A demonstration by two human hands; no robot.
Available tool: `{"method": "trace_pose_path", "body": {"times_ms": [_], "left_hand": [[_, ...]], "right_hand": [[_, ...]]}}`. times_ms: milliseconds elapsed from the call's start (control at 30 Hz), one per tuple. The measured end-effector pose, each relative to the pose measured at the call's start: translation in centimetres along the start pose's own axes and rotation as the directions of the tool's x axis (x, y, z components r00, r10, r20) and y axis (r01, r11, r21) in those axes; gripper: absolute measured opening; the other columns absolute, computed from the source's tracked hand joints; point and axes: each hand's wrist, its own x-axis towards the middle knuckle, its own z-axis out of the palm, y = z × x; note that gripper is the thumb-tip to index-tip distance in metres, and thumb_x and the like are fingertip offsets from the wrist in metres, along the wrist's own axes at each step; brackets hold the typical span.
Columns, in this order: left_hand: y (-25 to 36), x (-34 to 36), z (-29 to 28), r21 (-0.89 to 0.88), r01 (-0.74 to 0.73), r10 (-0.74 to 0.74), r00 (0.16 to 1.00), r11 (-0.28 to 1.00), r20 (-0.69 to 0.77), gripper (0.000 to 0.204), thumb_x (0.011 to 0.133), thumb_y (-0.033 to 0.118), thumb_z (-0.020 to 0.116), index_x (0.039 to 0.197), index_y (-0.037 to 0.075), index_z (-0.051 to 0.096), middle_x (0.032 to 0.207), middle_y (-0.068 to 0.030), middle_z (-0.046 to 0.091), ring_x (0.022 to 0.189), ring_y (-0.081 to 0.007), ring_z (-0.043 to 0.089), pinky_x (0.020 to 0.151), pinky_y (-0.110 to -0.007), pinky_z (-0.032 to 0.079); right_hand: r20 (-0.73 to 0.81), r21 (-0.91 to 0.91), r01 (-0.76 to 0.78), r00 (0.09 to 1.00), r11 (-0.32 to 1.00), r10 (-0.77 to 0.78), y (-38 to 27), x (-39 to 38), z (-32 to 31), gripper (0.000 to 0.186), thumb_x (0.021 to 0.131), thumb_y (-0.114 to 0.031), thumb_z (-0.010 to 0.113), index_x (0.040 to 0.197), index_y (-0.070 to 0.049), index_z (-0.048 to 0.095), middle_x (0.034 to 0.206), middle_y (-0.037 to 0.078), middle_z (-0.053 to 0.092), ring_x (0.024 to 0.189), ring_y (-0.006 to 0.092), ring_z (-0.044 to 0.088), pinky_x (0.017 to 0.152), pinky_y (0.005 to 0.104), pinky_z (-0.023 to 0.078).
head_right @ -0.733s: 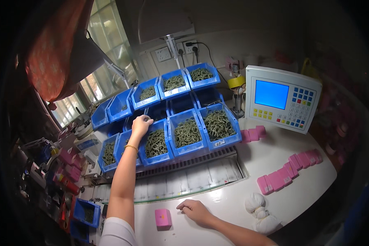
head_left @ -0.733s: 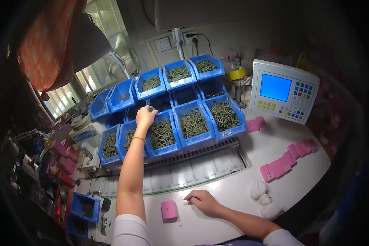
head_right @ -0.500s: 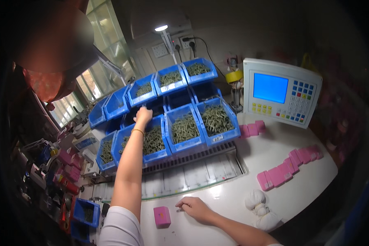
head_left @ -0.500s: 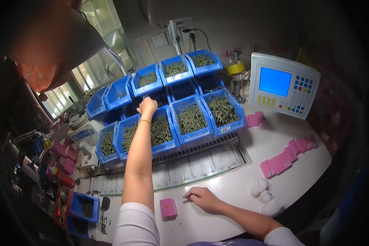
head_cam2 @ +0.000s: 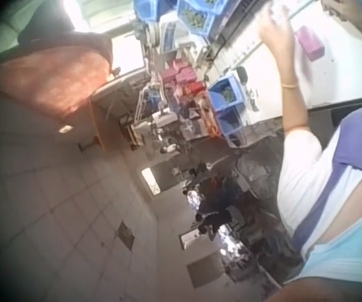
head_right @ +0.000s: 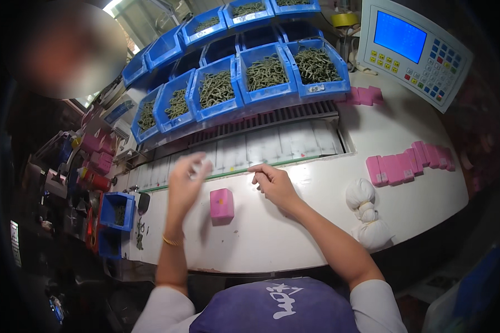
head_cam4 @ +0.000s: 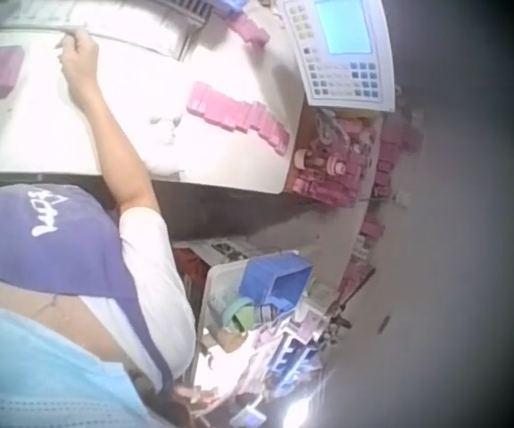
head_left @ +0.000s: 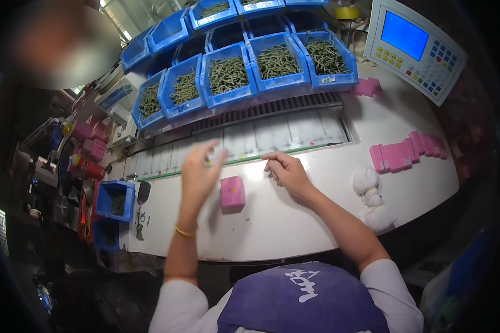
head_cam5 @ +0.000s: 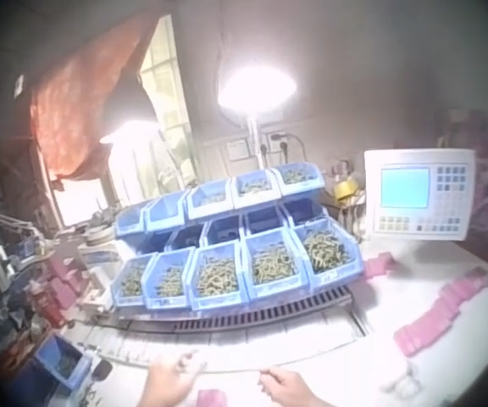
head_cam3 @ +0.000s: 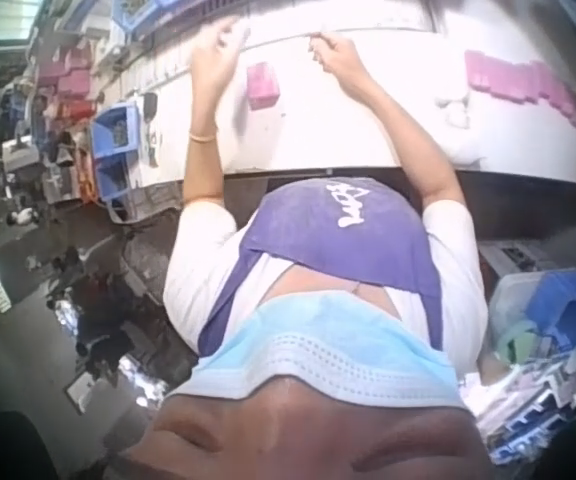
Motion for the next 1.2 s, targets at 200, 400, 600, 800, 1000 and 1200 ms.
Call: {"method": "trace_pose_path", "body": {"times_ms": [200, 400, 600, 800, 1000, 1200], "left_hand": [[1.8, -9.0, 5.1, 0.341, 0.246, -0.284, 0.957, 0.907, 0.063, 0.063, 0.08, 0.028, 0.077, 0.132, 0.001, 0.053, 0.121, -0.0196, 0.055, 0.103, -0.0332, 0.059, 0.09, -0.041, 0.05], [2.1, -12.1, 5.2, -0.502, 0.138, -0.14, 0.99, 0.854, 0.035, 0.063, 0.074, 0.005, 0.079, 0.128, 0.001, 0.048, 0.123, -0.0157, 0.052, 0.116, -0.0258, 0.056, 0.098, -0.039, 0.051], [3.6, -17.0, 6.8, -0.66, 0.112, -0.064, 0.993, 0.743, 0.097, 0.069, 0.075, -0.007, 0.074, 0.135, 0.001, 0.04, 0.126, -0.0143, 0.049, 0.121, -0.0225, 0.053, 0.104, -0.036, 0.05], [4.3, -17.0, 5.5, -0.525, 0.148, -0.036, 0.976, 0.838, 0.216, 0.057, 0.074, 0.005, 0.079, 0.125, 0.003, 0.053, 0.112, -0.0134, 0.059, 0.11, -0.0251, 0.058, 0.092, -0.037, 0.051], [3.2, -16.7, 5.6, -0.387, 0.066, 0.042, 0.964, 0.92, 0.263, 0.056, 0.07, 0.021, 0.086, 0.117, 0.005, 0.061, 0.104, -0.0124, 0.065, 0.089, -0.0258, 0.064, 0.081, -0.037, 0.053], [2.3, -15.7, 5.4, -0.446, 0.135, 0.067, 0.911, 0.885, 0.407, 0.057, 0.07, 0.022, 0.089, 0.117, 0.003, 0.063, 0.103, -0.0114, 0.07, 0.093, -0.0216, 0.07, 0.083, -0.033, 0.055]], "right_hand": [[-0.013, -0.242, 0.159, 0.986, 0.957, -0.167, 1.0, -1.1, 0.4, 0.028, 0.099, -0.016, 0.053, 0.12, -0.003, 0.065, 0.085, 0.003, 0.067, 0.076, 0.0104, 0.06, 0.066, 0.0252, 0.05], [0.118, -0.131, 0.123, 0.987, 0.984, -0.108, 0.7, -7.0, 0.9, 0.041, 0.096, -0.015, 0.062, 0.135, -0.003, 0.058, 0.111, 0.01, 0.069, 0.095, 0.0136, 0.065, 0.084, 0.0282, 0.054], [0.181, -0.469, 0.402, 0.915, 0.786, -0.359, -0.2, -12.7, 1.8, 0.047, 0.086, -0.016, 0.072, 0.13, 0.0, 0.061, 0.114, 0.018, 0.068, 0.098, 0.0231, 0.069, 0.087, 0.0321, 0.054], [0.105, -0.422, 0.3, 0.953, 0.855, -0.283, -0.6, -15.1, 2.3, 0.052, 0.086, -0.015, 0.071, 0.134, 0.0, 0.057, 0.112, 0.016, 0.067, 0.097, 0.0227, 0.067, 0.088, 0.0335, 0.053], [0.077, -0.147, 0.002, 0.997, 0.989, 0.009, -0.4, -14.6, 1.9, 0.052, 0.086, -0.011, 0.066, 0.137, -0.006, 0.054, 0.103, 0.011, 0.067, 0.086, 0.015, 0.063, 0.076, 0.0283, 0.053], [0.132, -0.042, -0.208, 0.968, 0.977, 0.212, -1.2, -13.0, 1.6, 0.041, 0.082, -0.008, 0.063, 0.123, -0.005, 0.061, 0.088, 0.008, 0.067, 0.071, 0.0101, 0.061, 0.06, 0.0238, 0.05]]}}
